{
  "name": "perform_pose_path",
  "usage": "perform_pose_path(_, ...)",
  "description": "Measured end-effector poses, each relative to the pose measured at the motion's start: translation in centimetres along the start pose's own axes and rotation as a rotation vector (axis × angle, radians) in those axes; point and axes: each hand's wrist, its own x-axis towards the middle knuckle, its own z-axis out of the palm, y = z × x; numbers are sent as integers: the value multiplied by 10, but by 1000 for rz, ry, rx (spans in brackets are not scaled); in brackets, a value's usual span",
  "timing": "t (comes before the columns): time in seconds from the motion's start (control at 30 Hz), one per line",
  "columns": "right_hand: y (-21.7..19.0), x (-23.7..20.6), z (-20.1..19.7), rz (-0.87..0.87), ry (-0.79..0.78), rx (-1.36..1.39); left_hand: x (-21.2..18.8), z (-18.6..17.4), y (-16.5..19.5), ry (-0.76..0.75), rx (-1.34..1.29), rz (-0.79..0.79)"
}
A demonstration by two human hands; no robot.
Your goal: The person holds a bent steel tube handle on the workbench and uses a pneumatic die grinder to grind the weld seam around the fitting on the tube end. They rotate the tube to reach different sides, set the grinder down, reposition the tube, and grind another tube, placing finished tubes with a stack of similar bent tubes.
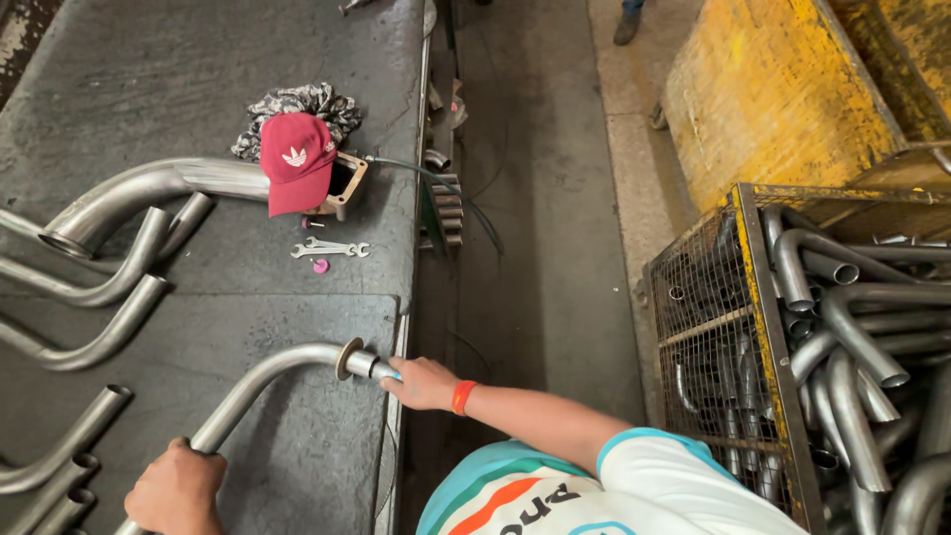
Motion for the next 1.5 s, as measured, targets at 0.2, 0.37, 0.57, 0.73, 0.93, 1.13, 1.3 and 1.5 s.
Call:
perform_pose_path(0.2,-3,-4,-4,7,-1,22,0,-4,1,9,-21,16)
perform_pose_path(0.37,-1,-7,-4,-9,21,17,-3,-6,3,19,-22,12)
perform_pose_path(0.57,-3,-5,-6,37,-3,50,-5,-7,3,40,-19,10)
perform_pose_path(0.73,-3,-5,-4,-43,24,12,-6,-8,1,58,-29,20)
perform_pose_path(0.93,-4,-7,-2,-2,14,38,-3,-10,0,15,-17,7)
perform_pose_path(1.13,-12,-12,-8,-22,11,30,-3,-15,0,-23,-32,5)
perform_pose_path(1.3,-11,-8,-9,-16,5,13,-1,-19,2,-54,-35,-8)
perform_pose_path(1.5,-9,0,-8,-34,8,-69,-3,-19,1,-39,-25,0)
